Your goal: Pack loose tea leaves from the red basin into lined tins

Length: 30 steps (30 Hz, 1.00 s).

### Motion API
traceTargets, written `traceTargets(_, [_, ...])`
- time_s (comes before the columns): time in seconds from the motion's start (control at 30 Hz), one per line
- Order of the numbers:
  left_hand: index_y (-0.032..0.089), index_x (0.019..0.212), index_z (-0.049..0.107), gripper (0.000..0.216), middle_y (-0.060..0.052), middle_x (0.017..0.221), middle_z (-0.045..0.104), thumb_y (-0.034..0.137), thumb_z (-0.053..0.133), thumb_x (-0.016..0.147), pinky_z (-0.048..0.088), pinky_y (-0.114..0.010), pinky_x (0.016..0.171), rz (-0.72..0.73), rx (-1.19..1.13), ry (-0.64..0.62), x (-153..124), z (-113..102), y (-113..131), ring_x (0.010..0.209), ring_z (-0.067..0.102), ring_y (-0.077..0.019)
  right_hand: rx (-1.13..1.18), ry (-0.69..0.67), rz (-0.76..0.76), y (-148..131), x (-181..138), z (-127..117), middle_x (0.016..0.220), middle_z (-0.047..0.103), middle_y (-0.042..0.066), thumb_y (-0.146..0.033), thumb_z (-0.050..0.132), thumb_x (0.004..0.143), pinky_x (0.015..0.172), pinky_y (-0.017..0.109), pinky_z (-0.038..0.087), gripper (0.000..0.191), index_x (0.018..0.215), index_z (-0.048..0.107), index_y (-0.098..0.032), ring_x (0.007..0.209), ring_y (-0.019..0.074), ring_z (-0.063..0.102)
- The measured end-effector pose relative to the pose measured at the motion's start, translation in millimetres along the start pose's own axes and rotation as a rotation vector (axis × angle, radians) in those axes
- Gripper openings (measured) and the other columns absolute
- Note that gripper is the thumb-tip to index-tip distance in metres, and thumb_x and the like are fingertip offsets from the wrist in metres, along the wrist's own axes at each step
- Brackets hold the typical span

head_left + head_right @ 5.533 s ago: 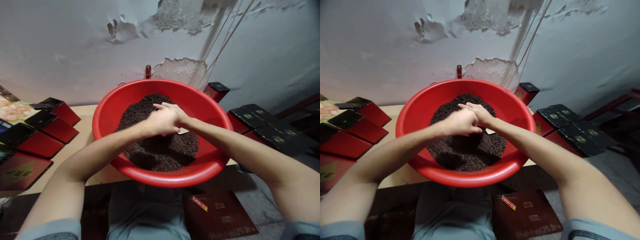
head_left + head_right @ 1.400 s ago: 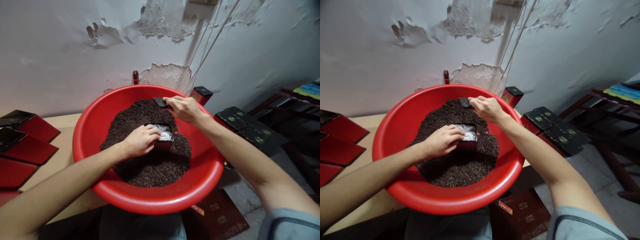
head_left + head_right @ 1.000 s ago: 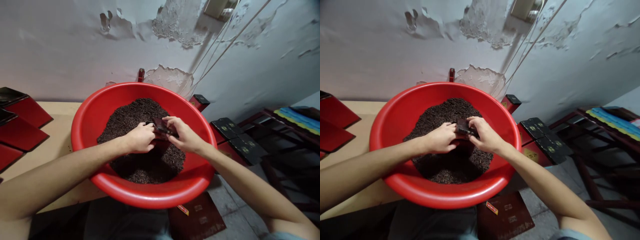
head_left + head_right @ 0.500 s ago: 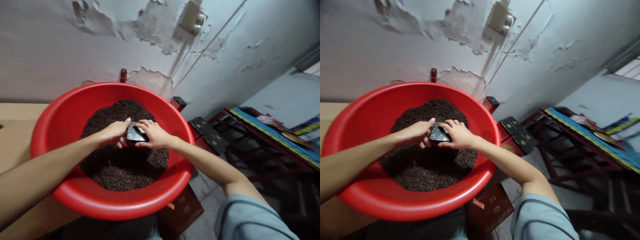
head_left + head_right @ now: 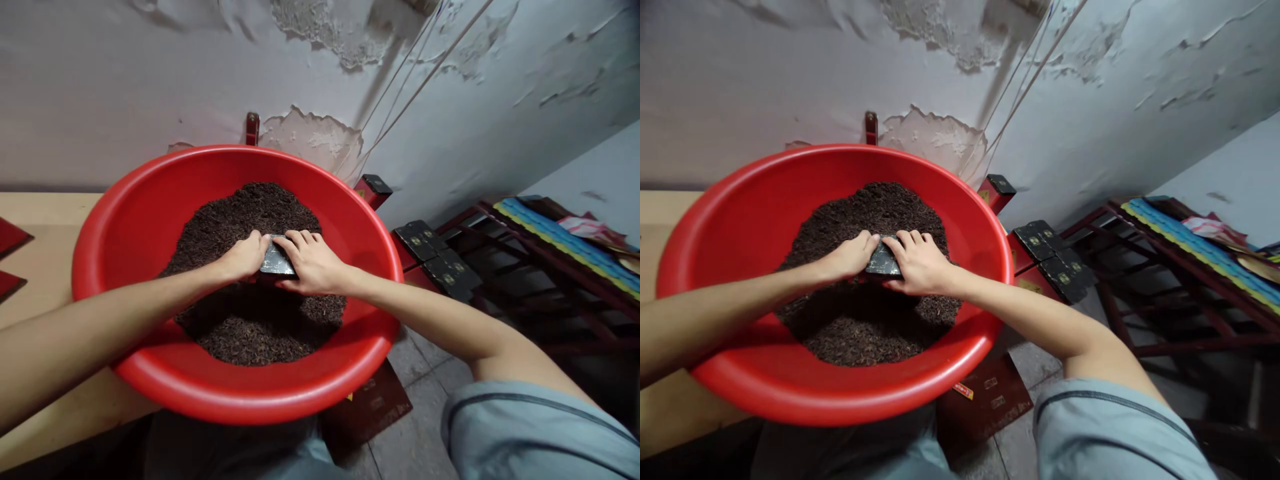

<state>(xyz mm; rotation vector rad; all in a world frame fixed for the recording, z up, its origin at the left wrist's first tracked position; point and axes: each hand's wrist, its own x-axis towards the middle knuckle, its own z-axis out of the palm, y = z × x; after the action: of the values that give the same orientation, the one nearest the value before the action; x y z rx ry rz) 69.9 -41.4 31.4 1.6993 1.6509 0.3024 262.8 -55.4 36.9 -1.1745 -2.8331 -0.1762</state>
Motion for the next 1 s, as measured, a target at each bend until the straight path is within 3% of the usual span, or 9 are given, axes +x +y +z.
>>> traceTargets(0.1, [0.012, 0.121, 0.055, 0.050, -0.020, 0.102, 0.075, 0.046, 0.021, 0.107, 0.055, -0.034, 0.070, 0.023, 0.170, 0.037, -4, -3, 5, 0.084, 0.076, -0.0292, 0.053, -0.016, 0.058, -1, 3, -3, 0.139, 0.054, 0.021, -0.072, 0.071, 0.079, 0.103, 0.052, 0.043, 0.098, 0.150, 0.043, -0.010, 0.120, 0.0368, 0.052])
traceTargets(0.23, [0.012, 0.130, 0.054, 0.046, -0.023, 0.125, 0.070, 0.035, 0.022, 0.107, 0.053, -0.041, 0.093, 0.115, 0.379, 0.103, -15, -6, 18, 0.115, 0.070, -0.0318, 0.018, -0.035, 0.121, -6, 8, -11, 0.131, 0.058, 0.020, -0.073, 0.070, 0.079, 0.101, 0.049, 0.043, 0.098, 0.148, 0.045, -0.009, 0.116, 0.0359, 0.053])
traceTargets(0.4, [0.008, 0.130, 0.057, 0.043, -0.025, 0.125, 0.070, 0.023, 0.026, 0.105, 0.054, -0.039, 0.094, 0.182, 0.462, 0.095, -28, -10, 19, 0.116, 0.071, -0.0320, -0.033, -0.082, 0.064, -18, 3, -19, 0.137, 0.052, 0.023, -0.061, 0.077, 0.078, 0.100, 0.052, 0.043, 0.103, 0.156, 0.035, -0.008, 0.119, 0.0375, 0.051])
traceTargets(0.53, [0.012, 0.142, 0.053, 0.049, -0.017, 0.126, 0.073, 0.034, 0.031, 0.105, 0.053, -0.034, 0.099, 0.282, 0.251, 0.056, -36, -24, 9, 0.119, 0.070, -0.0273, 0.020, -0.016, 0.010, -20, -14, -28, 0.140, 0.050, 0.023, -0.056, 0.075, 0.080, 0.102, 0.053, 0.041, 0.099, 0.158, 0.034, -0.011, 0.121, 0.0369, 0.049])
traceTargets(0.63, [0.012, 0.143, 0.054, 0.057, -0.014, 0.131, 0.071, 0.046, 0.040, 0.100, 0.050, -0.036, 0.108, 0.402, 0.114, 0.117, -46, -37, 24, 0.124, 0.067, -0.0275, 0.072, 0.096, 0.008, -9, -34, -52, 0.145, 0.046, 0.024, -0.057, 0.075, 0.079, 0.105, 0.053, 0.039, 0.100, 0.158, 0.034, -0.012, 0.127, 0.0373, 0.045])
traceTargets(0.73, [0.010, 0.144, 0.053, 0.063, -0.016, 0.147, 0.060, 0.052, 0.041, 0.098, 0.042, -0.044, 0.118, 0.642, 0.064, 0.263, -53, -47, 73, 0.136, 0.057, -0.0297, 0.056, 0.242, 0.076, 15, -53, -99, 0.148, 0.043, 0.022, -0.054, 0.073, 0.081, 0.109, 0.055, 0.036, 0.097, 0.160, 0.030, -0.016, 0.135, 0.0376, 0.040])
traceTargets(0.83, [0.008, 0.152, 0.041, 0.065, -0.019, 0.157, 0.048, 0.048, 0.039, 0.101, 0.034, -0.050, 0.123, 0.858, 0.038, 0.411, -41, -53, 148, 0.146, 0.045, -0.0305, -0.044, 0.365, 0.199, 50, -71, -152, 0.150, 0.039, 0.019, -0.053, 0.070, 0.083, 0.113, 0.058, 0.034, 0.099, 0.164, 0.022, -0.021, 0.137, 0.0398, 0.037])
traceTargets(0.93, [0.009, 0.156, 0.036, 0.061, -0.018, 0.161, 0.043, 0.037, 0.040, 0.103, 0.033, -0.049, 0.125, 1.087, -0.010, 0.397, -9, -45, 224, 0.150, 0.040, -0.0281, -0.151, 0.494, 0.389, 103, -92, -181, 0.150, 0.037, 0.018, -0.054, 0.066, 0.087, 0.110, 0.060, 0.036, 0.099, 0.166, 0.015, -0.022, 0.135, 0.0419, 0.038])
traceTargets(1.0, [0.009, 0.155, 0.038, 0.058, -0.016, 0.158, 0.048, 0.029, 0.043, 0.101, 0.037, -0.046, 0.122, 1.164, -0.050, 0.344, 20, -29, 267, 0.145, 0.047, -0.0270, -0.199, 0.569, 0.499, 151, -107, -179, 0.147, 0.038, 0.018, -0.057, 0.062, 0.088, 0.107, 0.060, 0.038, 0.099, 0.166, 0.014, -0.022, 0.132, 0.0414, 0.040])
